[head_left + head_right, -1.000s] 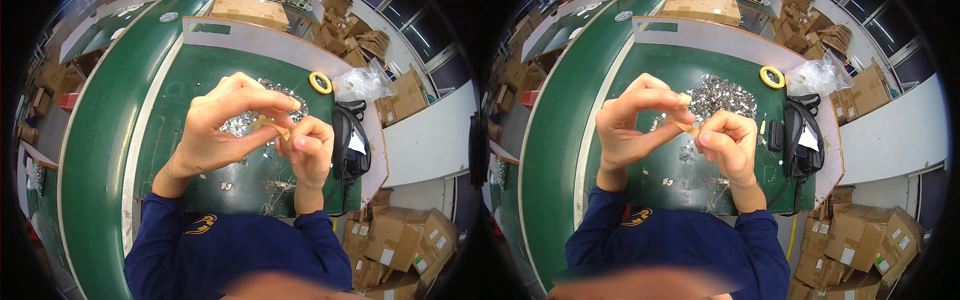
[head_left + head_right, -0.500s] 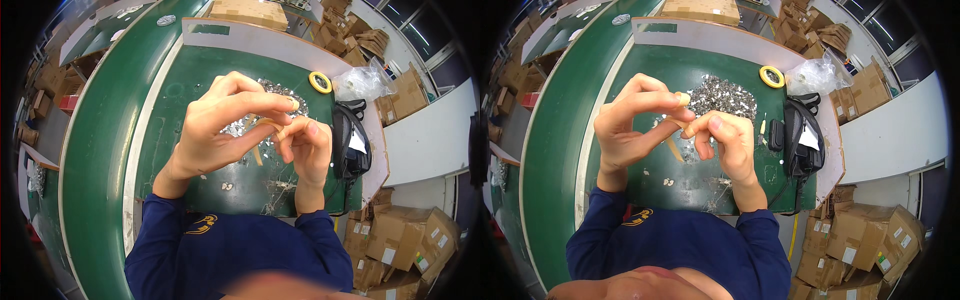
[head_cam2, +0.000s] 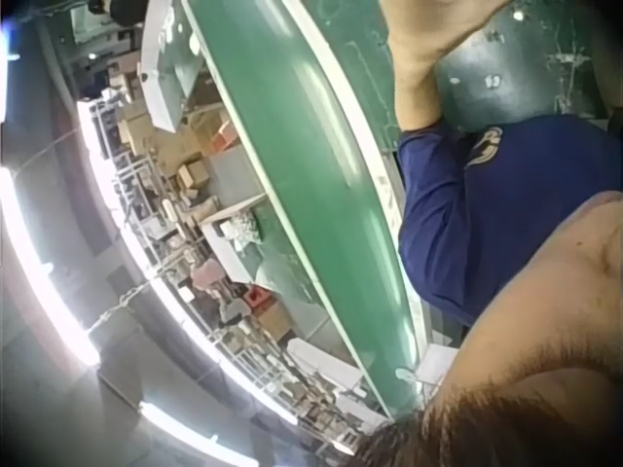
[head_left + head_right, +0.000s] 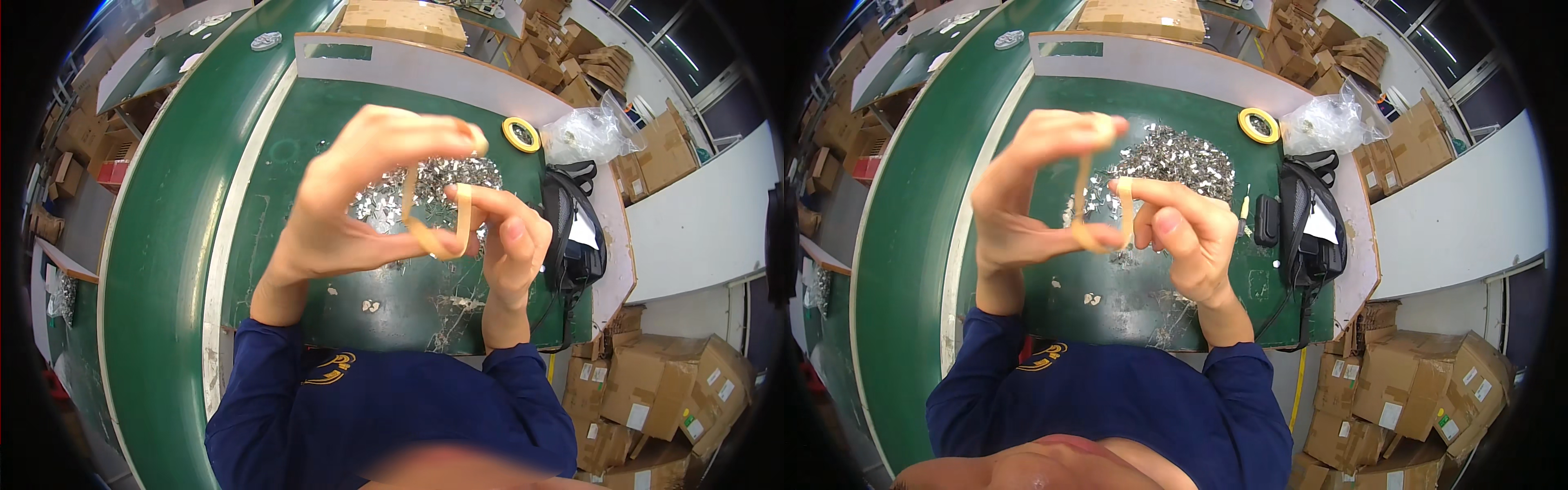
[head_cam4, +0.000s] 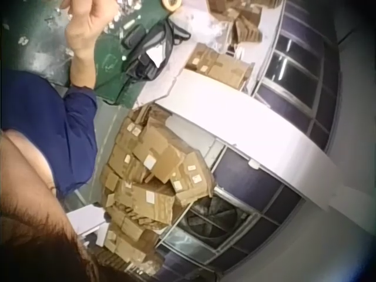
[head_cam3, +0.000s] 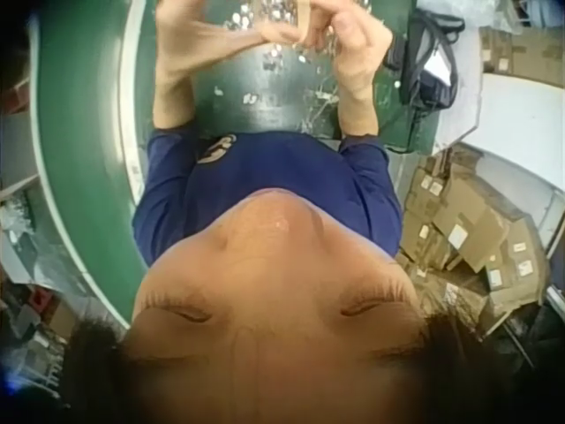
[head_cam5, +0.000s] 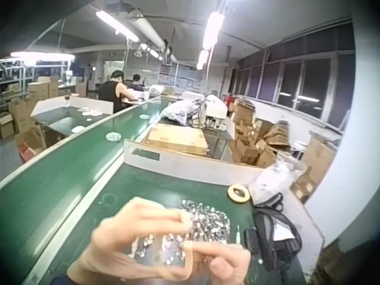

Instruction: Assembling small electrical pins and components into a circular plastic base using a handheld tool.

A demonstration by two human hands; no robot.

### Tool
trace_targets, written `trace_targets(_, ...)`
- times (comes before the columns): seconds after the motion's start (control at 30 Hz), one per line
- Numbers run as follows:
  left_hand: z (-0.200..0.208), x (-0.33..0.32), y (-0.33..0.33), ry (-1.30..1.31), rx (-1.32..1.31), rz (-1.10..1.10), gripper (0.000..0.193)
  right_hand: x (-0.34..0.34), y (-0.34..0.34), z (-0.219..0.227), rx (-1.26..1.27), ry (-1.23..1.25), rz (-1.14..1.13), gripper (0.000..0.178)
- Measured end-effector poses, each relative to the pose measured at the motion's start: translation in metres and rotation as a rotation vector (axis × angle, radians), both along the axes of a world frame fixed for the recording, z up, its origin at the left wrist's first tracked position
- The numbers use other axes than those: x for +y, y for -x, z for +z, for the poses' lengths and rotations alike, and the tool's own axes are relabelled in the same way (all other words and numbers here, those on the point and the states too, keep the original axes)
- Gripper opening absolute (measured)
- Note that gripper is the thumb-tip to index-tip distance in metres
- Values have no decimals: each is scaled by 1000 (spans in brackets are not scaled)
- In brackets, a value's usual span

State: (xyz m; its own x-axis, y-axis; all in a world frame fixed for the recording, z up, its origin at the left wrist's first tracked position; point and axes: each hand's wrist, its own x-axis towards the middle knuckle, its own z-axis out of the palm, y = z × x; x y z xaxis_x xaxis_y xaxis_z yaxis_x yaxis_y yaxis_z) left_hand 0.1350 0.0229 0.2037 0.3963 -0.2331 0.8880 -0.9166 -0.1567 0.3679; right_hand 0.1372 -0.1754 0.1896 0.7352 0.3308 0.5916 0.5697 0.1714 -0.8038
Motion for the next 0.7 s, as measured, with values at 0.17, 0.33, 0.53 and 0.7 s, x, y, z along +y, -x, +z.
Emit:
trace_targets(0.17, -3, 27, -9, 446, 284, -709, 107, -5, -7, 2, -231, 26, -16, 50)
trace_targets(0.33, -7, 34, -18, 521, 50, -1011, 103, -5, -11, 2, -331, 80, -61, 53)
trace_targets(0.53, -5, 32, -20, 764, 394, -436, 77, -8, -16, 0, -491, 111, -110, 56)
trace_targets(0.7, -4, 101, -19, 1183, 191, -503, 59, -6, -15, -5, -511, -125, -192, 61)
